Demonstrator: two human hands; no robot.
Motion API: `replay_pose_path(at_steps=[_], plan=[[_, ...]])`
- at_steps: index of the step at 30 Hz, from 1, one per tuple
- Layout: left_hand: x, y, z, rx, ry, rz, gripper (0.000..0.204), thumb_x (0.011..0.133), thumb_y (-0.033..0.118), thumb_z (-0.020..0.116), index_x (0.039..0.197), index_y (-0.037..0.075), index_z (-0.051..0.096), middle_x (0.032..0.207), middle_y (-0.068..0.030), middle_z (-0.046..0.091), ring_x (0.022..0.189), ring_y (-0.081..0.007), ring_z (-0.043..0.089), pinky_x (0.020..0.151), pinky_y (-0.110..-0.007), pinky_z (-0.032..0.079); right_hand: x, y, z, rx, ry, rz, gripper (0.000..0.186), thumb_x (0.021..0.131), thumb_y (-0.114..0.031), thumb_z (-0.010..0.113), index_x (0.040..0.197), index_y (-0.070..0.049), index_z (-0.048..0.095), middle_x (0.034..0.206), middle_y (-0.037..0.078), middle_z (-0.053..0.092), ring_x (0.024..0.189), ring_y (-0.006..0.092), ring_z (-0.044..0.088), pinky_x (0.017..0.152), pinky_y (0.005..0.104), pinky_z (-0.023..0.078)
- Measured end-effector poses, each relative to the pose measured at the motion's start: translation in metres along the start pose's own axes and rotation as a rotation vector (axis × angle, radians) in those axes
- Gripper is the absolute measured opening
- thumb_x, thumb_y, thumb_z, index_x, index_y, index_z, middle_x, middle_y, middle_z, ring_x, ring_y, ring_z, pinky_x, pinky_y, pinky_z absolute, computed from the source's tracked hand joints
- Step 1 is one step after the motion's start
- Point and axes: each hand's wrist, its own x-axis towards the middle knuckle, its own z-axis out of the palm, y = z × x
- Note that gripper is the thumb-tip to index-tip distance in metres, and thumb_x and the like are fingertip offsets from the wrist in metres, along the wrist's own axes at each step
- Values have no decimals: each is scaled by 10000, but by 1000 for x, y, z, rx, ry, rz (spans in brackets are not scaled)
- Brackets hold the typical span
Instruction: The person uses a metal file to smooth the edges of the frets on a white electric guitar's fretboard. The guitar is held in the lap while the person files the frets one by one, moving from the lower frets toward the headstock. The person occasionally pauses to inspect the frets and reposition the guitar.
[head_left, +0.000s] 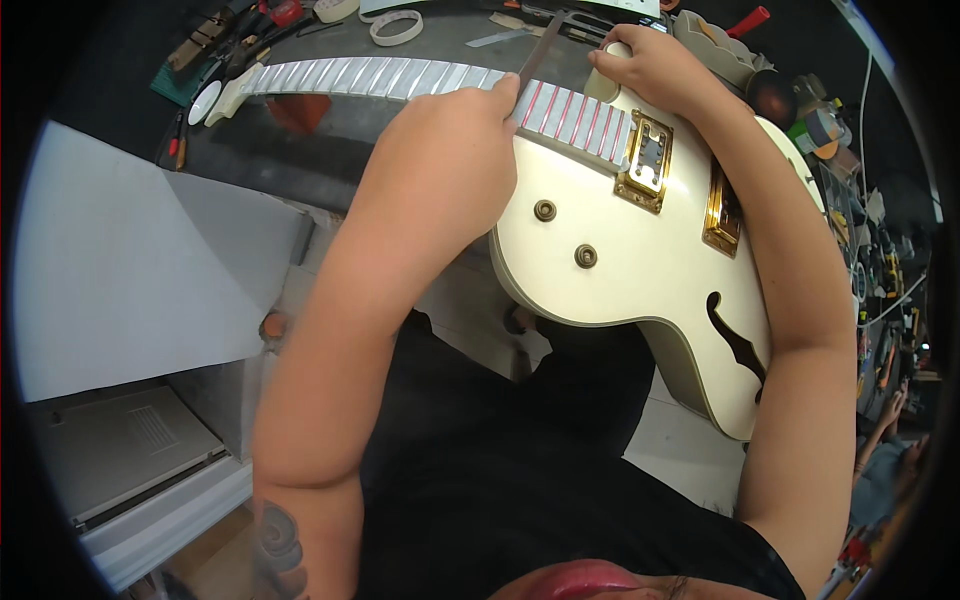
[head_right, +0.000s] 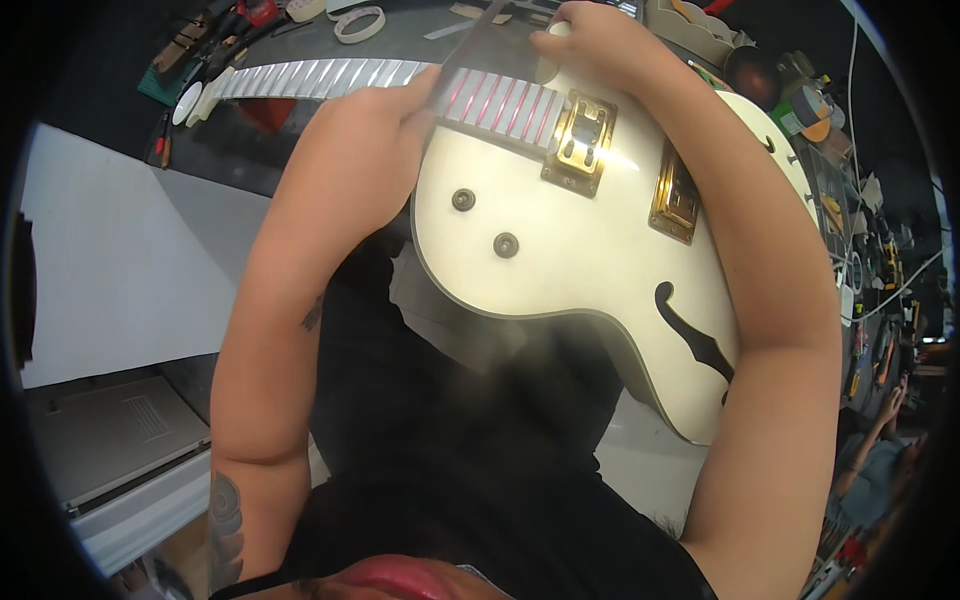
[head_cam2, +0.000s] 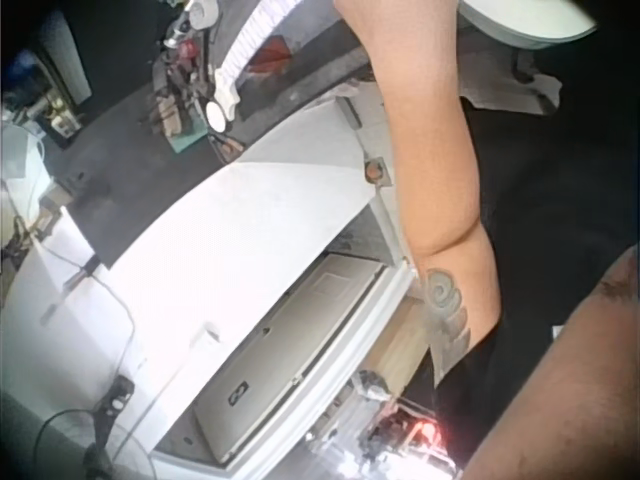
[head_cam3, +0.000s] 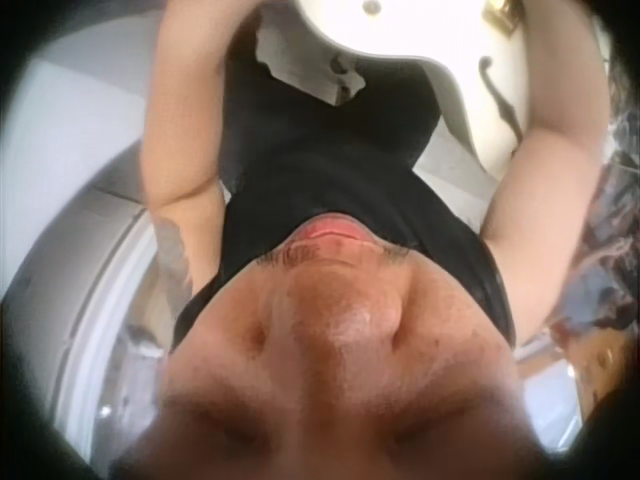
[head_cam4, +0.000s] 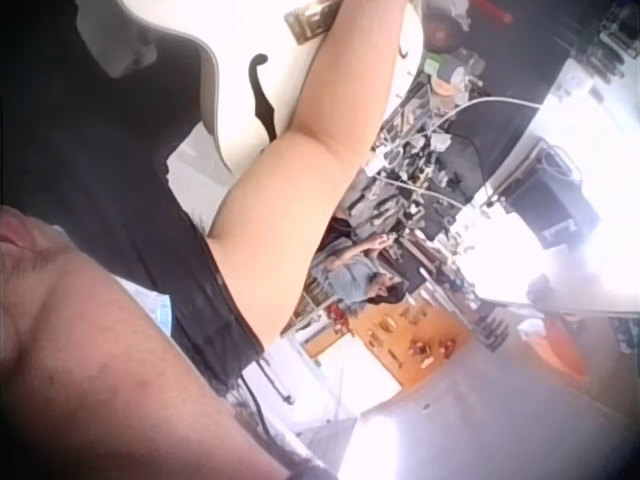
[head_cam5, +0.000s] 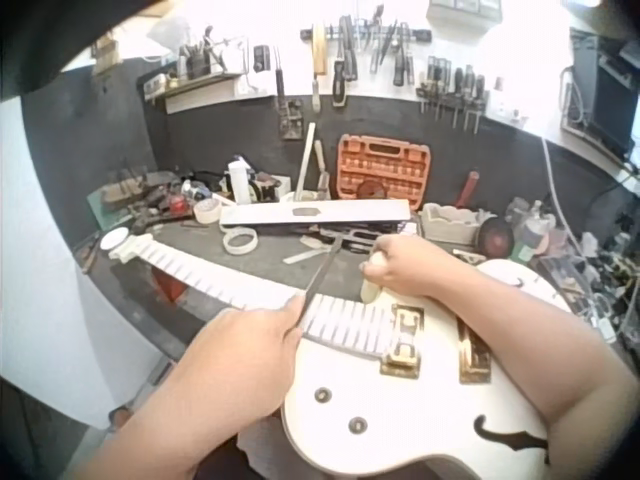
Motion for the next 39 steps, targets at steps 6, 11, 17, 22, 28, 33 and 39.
replay_pose_path(at_steps=[6,11,17,22,28,33,39], plan=[[-120,24,-44,-95,-178,-145,565,1004,13,688,1562,49,605,805,-228,672,733,-423,687,698,-508,544,-13,12,-4,-28,-11,72,521,999,-489,702,1217,-19,756,1052,228,791,980,356,766,917,432,578],[-93,20,-36,-56,-146,-102,569,996,14,701,1556,47,609,802,-222,671,723,-426,677,673,-526,530,-6,16,1,-51,1,45,515,998,-478,700,1211,-12,756,1068,231,792,1007,357,770,934,436,578],[-9,7,-7,-48,-47,-43,409,1040,81,616,1427,-45,659,891,-290,724,854,-480,725,777,-564,547,2,6,4,-50,26,-8,519,997,-481,705,1216,-13,757,1088,233,790,1027,353,769,937,435,578],[-126,25,-45,-106,-176,-144,650,966,-37,725,1594,48,580,812,-210,679,711,-401,690,692,-478,557,-12,16,-5,-26,-17,83,525,996,-490,708,1222,-20,759,1093,234,790,1027,355,771,938,437,583],[-72,18,-33,-25,-145,-72,517,1007,46,696,1517,5,625,800,-236,691,728,-440,689,676,-538,519,-4,14,3,-55,0,79,527,1002,-493,704,1232,-22,759,1091,228,795,1013,352,779,932,431,591],[-6,7,-5,-28,-37,-20,446,1014,64,679,1450,-25,653,819,-263,710,785,-465,707,742,-546,553,1,9,4,-37,27,2,529,1006,-493,707,1228,-15,755,1085,227,796,1005,340,782,921,425,593],[-125,22,-51,-123,-167,-160,533,1003,22,698,1531,34,626,816,-255,698,773,-455,707,711,-504,555,-9,11,-1,0,-18,77,523,998,-482,709,1213,-7,755,1057,232,796,986,346,782,906,433,594]])
